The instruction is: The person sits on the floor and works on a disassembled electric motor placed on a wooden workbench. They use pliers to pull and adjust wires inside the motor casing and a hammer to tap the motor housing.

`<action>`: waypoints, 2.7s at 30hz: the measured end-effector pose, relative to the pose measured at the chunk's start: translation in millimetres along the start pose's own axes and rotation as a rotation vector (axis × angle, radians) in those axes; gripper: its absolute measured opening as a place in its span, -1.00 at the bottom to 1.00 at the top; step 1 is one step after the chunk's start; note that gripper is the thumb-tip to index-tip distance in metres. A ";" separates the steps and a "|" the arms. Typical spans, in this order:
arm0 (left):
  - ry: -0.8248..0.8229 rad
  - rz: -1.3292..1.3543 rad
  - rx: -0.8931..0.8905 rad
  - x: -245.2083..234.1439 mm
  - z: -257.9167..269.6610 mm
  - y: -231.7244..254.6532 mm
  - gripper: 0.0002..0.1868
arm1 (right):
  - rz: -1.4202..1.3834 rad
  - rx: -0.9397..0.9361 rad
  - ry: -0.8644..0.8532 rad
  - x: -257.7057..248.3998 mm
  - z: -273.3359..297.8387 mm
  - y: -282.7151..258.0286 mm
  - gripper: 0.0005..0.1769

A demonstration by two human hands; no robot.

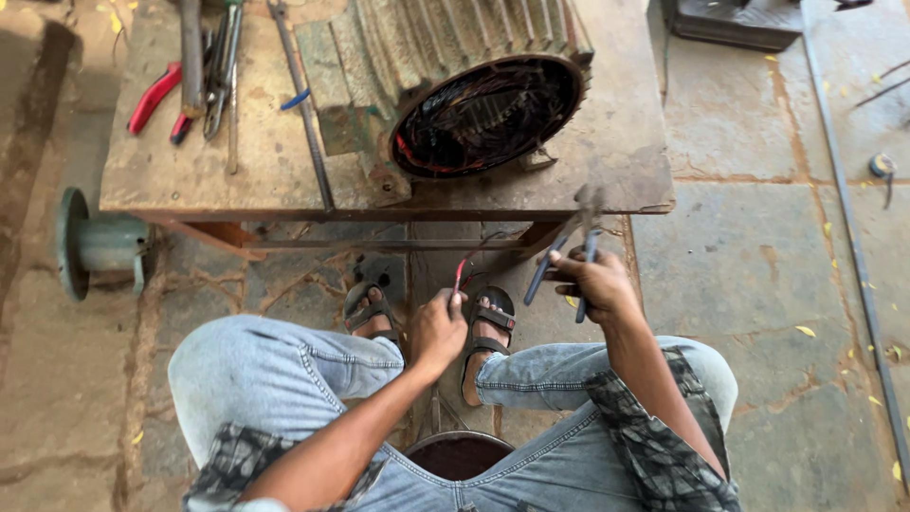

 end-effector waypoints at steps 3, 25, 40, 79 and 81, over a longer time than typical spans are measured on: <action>-0.021 -0.164 0.007 45.5 -10.0 -48.1 -0.65 | -0.181 -0.108 -0.032 -4.9 2.9 -3.3 -0.78; 0.764 0.311 0.316 -97.1 -121.4 125.0 -0.85 | -0.157 -0.168 -0.022 6.3 19.9 -16.3 -0.77; 0.370 -0.116 0.544 -21.7 -40.3 87.4 -0.81 | -0.203 -0.096 -0.084 9.1 13.2 -16.5 -0.67; 0.165 1.894 -0.082 -10.0 -37.4 86.8 -0.42 | 0.200 -0.316 -0.138 -10.7 35.5 -51.5 -0.53; 0.145 1.843 -0.064 -40.3 -28.5 80.5 -0.43 | 0.293 -0.278 -0.184 -3.1 44.6 -54.4 -0.55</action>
Point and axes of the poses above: each hand's wrist, its own z-axis away from the middle knuckle, its own x-axis out of the palm, y = z × x, the point moved 2 cm from there along -z, towards the middle knuckle
